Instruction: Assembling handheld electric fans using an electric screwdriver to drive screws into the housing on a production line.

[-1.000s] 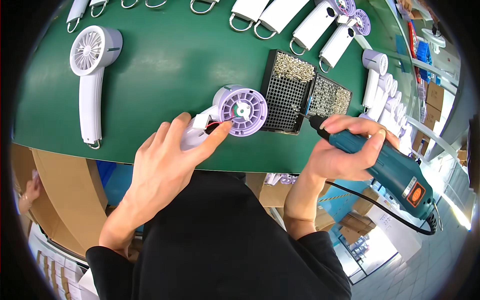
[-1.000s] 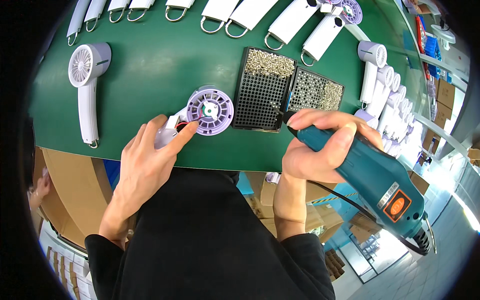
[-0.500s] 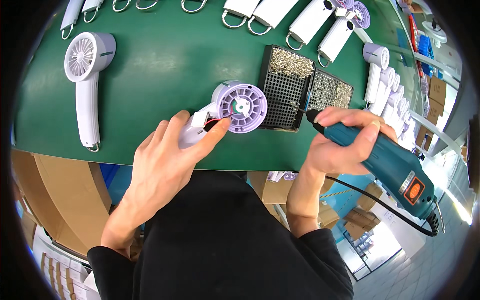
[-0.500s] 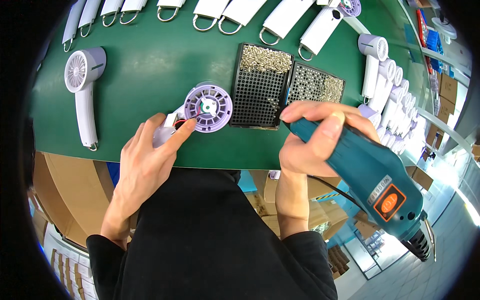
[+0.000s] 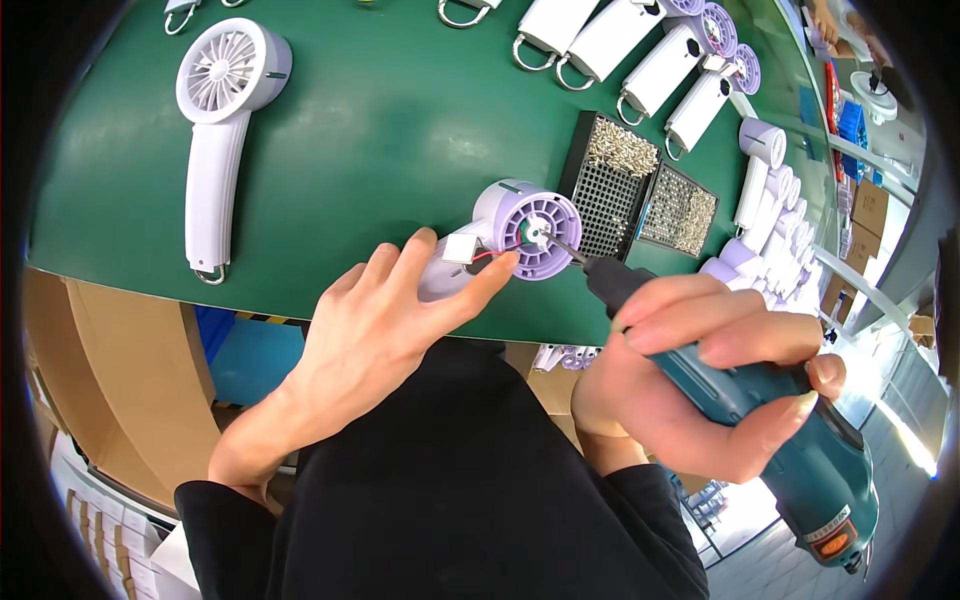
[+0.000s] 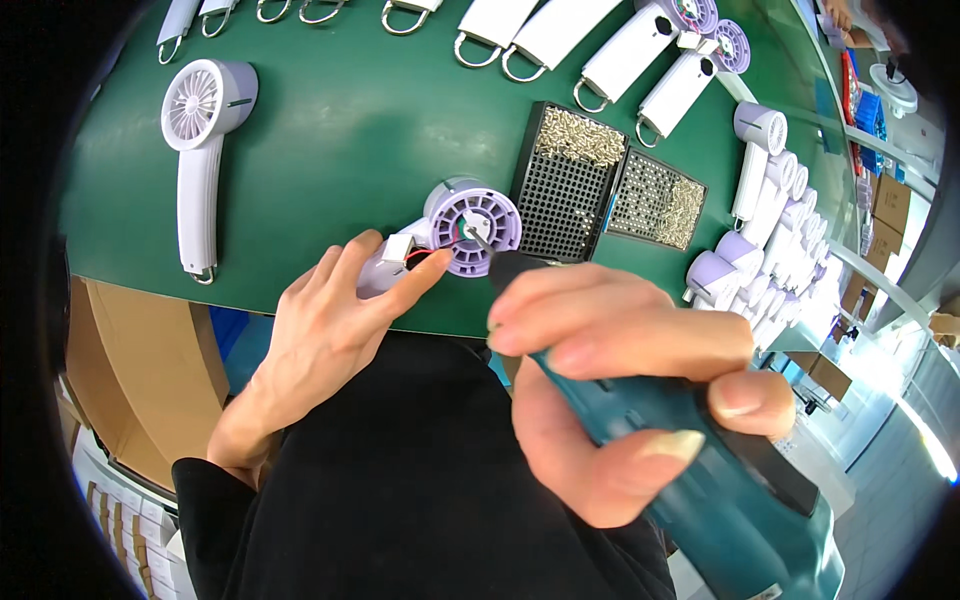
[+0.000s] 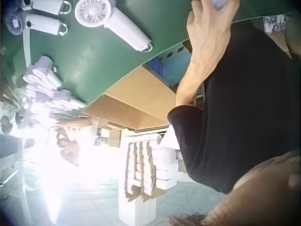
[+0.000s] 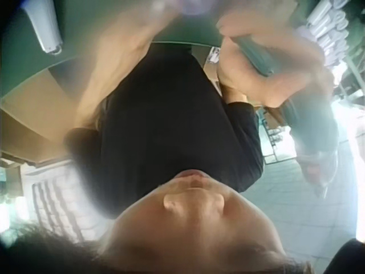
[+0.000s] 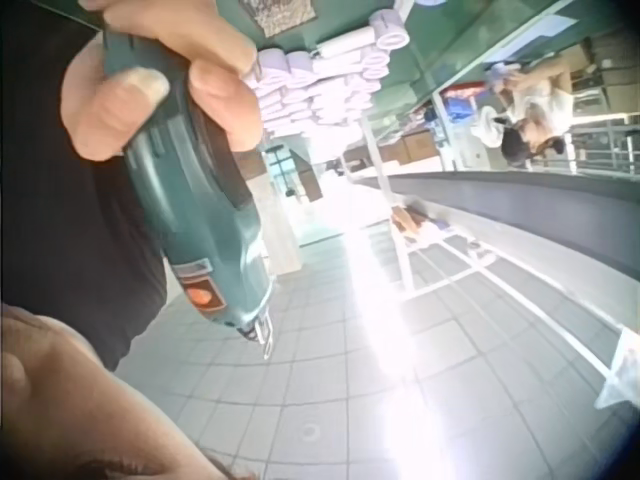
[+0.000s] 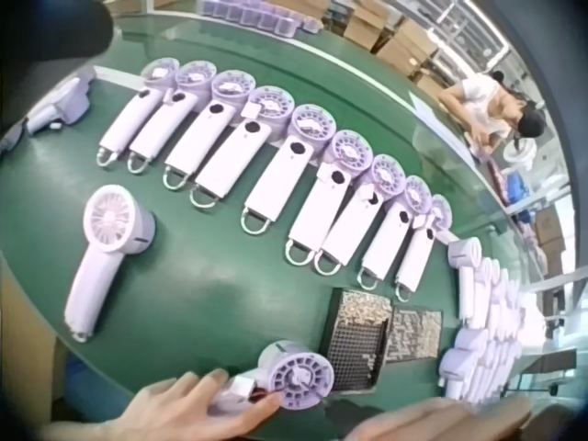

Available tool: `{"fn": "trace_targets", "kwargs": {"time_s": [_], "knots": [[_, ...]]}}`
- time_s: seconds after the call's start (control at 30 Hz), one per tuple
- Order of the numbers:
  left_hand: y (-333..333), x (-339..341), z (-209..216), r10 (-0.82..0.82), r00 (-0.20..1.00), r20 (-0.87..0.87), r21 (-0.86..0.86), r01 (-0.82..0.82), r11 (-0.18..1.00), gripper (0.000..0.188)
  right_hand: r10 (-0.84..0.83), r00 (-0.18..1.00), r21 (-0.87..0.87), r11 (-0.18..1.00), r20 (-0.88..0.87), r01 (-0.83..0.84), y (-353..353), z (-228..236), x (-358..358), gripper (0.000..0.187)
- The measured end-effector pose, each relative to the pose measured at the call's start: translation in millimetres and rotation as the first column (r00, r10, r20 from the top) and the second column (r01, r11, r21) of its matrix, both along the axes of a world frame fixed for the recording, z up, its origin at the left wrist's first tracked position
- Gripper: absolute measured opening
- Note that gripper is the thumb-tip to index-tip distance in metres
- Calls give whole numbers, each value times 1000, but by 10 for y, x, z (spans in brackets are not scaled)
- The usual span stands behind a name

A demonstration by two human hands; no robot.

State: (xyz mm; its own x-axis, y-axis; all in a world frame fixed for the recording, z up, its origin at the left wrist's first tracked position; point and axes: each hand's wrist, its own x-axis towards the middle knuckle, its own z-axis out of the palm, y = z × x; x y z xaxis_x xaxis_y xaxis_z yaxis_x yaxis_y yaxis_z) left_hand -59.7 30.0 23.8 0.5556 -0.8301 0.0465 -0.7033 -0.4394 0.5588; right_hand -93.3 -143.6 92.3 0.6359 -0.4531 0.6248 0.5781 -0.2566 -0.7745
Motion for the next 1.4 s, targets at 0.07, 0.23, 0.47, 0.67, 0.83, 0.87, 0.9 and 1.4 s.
{"fn": "trace_targets", "kwargs": {"time_s": [0.07, 0.23, 0.47, 0.67, 0.83, 0.87, 0.9, 1.4], "knots": [[7, 0, -16, -1, 1000, 6, -13, 1, 1000, 73, 9, 998, -59, 998, -65, -13, 46, 13, 44, 34], [6, 9, 2, 0, 1000, -10, 9, 0, 1000, 67, -7, 983, -48, 999, -185, -2, 118, 6, 72, 31], [88, 83, -43, -43, 998, 53, -1, 43, 999, 67, -6, 948, -91, 996, -319, -25, 192, -115, 207, 17], [75, 72, -29, -65, 996, -56, -35, 63, 997, 63, -52, 975, -92, 995, -217, 33, 231, -261, 196, 23], [100, 9, 25, -32, 999, -7, -18, 31, 999, 65, 57, 984, 9, 998, -167, -56, 159, -259, 164, 27], [104, -7, -8, -29, 1000, 7, -37, 29, 999, 65, 90, 972, 7, 996, -217, -91, 151, -247, 134, 30], [102, -15, -59, -22, 996, 88, -82, 29, 996, 64, 91, 974, 35, 996, -209, -85, 164, -248, 125, 30], [797, 1087, 494, 522, 831, 192, -644, -295, 706, 57, -402, 904, 280, 893, 146, 352, -537, 358, -423, 26]]}}
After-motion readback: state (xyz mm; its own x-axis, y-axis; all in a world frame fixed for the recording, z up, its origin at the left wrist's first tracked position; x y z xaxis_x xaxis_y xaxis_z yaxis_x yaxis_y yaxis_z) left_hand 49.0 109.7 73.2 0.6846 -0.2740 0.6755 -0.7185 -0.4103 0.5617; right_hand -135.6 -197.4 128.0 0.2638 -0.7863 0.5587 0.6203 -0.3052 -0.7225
